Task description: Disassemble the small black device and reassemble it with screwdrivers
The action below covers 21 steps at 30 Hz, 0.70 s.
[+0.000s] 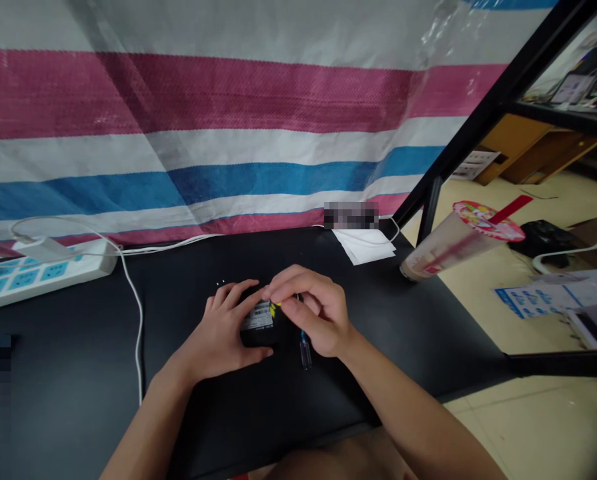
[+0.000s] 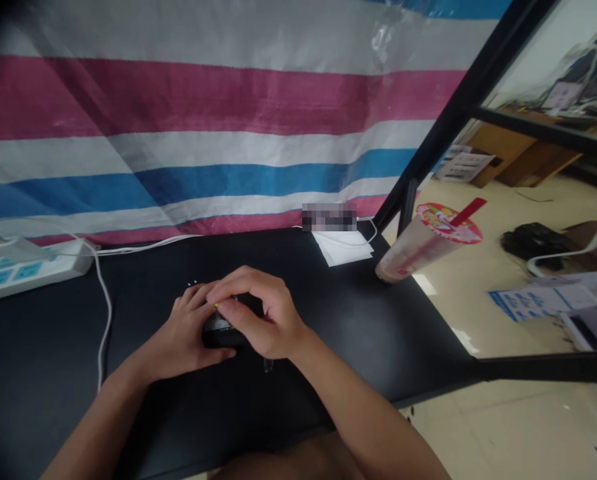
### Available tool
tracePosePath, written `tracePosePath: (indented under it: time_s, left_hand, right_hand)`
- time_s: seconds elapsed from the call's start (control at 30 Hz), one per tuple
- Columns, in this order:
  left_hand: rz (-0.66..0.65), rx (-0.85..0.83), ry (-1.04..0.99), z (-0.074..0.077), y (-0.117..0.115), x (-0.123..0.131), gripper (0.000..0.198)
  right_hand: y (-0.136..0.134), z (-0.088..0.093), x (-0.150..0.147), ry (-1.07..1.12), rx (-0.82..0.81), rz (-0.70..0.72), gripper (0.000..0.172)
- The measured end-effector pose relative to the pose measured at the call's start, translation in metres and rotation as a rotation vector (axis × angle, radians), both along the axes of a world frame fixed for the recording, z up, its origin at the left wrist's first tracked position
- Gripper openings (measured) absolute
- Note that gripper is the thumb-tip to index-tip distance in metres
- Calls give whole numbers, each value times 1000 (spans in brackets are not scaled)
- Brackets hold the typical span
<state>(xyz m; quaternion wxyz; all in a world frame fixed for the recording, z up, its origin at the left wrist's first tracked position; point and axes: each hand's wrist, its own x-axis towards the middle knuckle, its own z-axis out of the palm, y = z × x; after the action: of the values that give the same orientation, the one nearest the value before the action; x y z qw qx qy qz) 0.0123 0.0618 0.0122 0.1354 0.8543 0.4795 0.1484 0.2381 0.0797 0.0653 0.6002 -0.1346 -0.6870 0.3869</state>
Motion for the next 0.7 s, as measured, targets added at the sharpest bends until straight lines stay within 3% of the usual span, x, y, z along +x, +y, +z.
tracePosePath:
  time_s: [0.1,0.3,0.5,0.7]
  left_hand:
    - [-3,3,3,1,0,1,100]
    - [7,-2,15,2,1,2,101]
    - [0,13,8,-1,0,0,102]
    - [-4,14,17,-1,0,0,105]
  right_hand:
    - [0,-2,2,9,-20,42,15]
    - [1,-3,0,44,13,-15,15]
    - [-1,4,7,9,-76,109,16]
    - [-2,10,9,-13,-86,56,19]
